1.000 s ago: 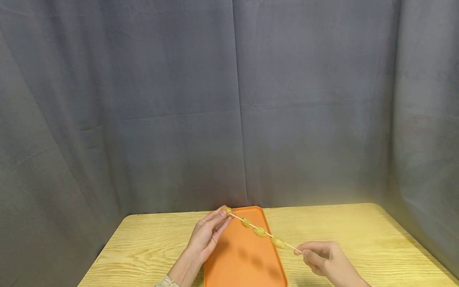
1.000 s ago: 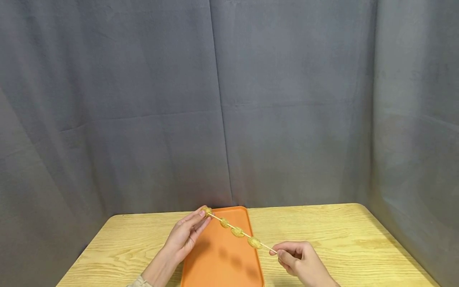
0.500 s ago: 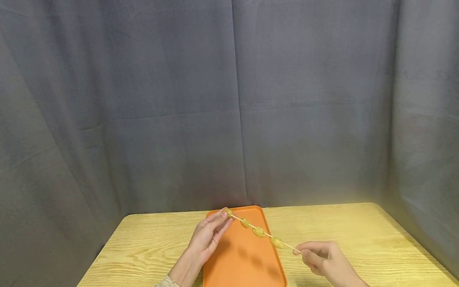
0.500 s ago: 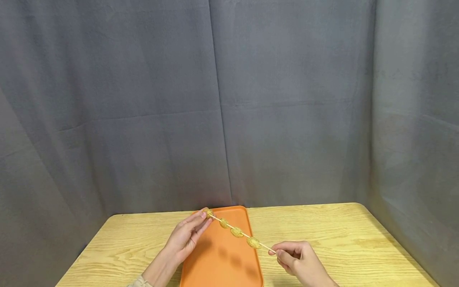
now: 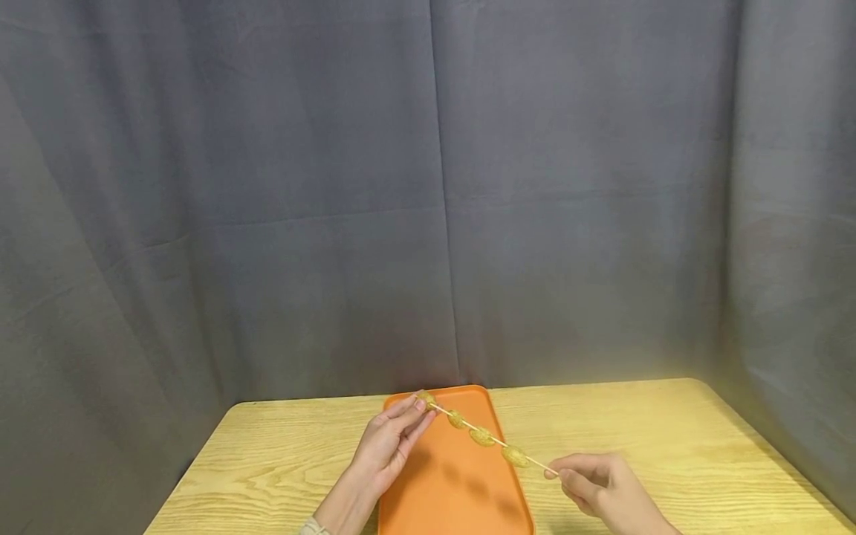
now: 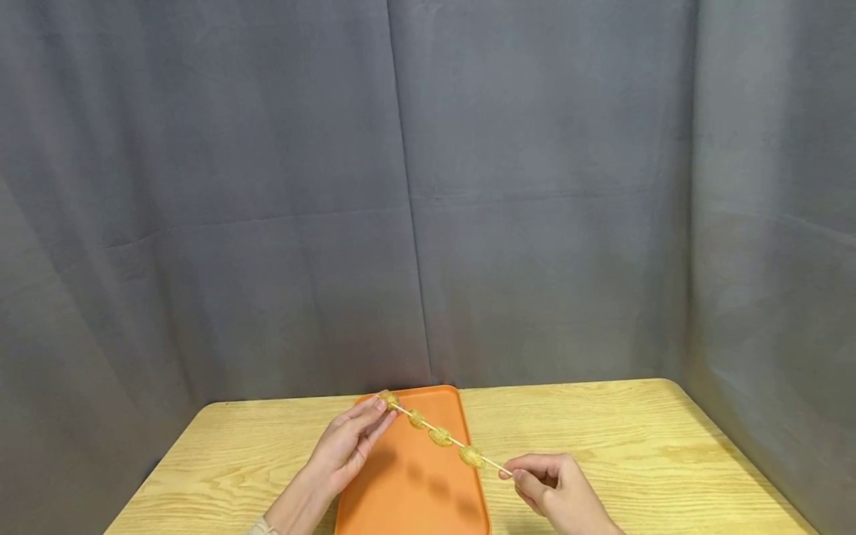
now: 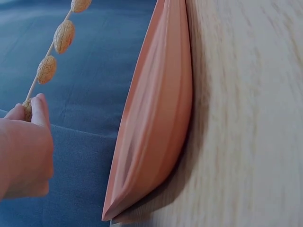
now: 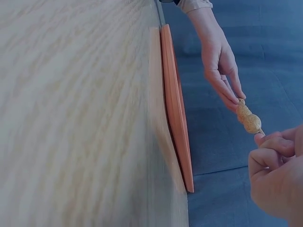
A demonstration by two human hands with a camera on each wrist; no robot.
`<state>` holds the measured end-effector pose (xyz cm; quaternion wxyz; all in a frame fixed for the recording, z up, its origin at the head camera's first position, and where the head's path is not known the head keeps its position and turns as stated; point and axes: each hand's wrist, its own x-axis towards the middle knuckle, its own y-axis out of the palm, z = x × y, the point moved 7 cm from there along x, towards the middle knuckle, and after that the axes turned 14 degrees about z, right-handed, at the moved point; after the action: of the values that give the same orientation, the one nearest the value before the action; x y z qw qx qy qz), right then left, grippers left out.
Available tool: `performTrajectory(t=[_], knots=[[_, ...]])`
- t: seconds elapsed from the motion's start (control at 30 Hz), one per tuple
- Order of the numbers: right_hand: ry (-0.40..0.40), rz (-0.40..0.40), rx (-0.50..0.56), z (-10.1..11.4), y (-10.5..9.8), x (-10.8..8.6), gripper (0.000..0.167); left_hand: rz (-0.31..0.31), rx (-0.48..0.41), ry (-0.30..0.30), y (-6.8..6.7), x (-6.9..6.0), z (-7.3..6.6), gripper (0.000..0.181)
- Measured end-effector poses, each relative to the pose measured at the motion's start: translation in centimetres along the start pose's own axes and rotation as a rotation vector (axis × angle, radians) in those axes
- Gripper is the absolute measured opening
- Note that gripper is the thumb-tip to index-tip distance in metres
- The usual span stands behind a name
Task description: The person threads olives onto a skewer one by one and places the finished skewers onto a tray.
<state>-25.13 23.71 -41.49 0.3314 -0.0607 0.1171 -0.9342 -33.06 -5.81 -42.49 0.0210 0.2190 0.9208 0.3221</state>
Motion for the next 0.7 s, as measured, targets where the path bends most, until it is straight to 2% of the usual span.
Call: performTrajectory(t=[0.37, 0.7], knots=[[0.097, -0.016, 0.032, -0.5, 0.0, -0.2, 0.038, -0.007, 0.011, -0.01, 0.2, -0.1, 0.7, 0.052], [0.078, -0.007, 0.034, -0.8, 0.2, 0.1, 0.038, -0.004, 0.065, -0.024, 0.4, 0.0, 1.3, 0.052]])
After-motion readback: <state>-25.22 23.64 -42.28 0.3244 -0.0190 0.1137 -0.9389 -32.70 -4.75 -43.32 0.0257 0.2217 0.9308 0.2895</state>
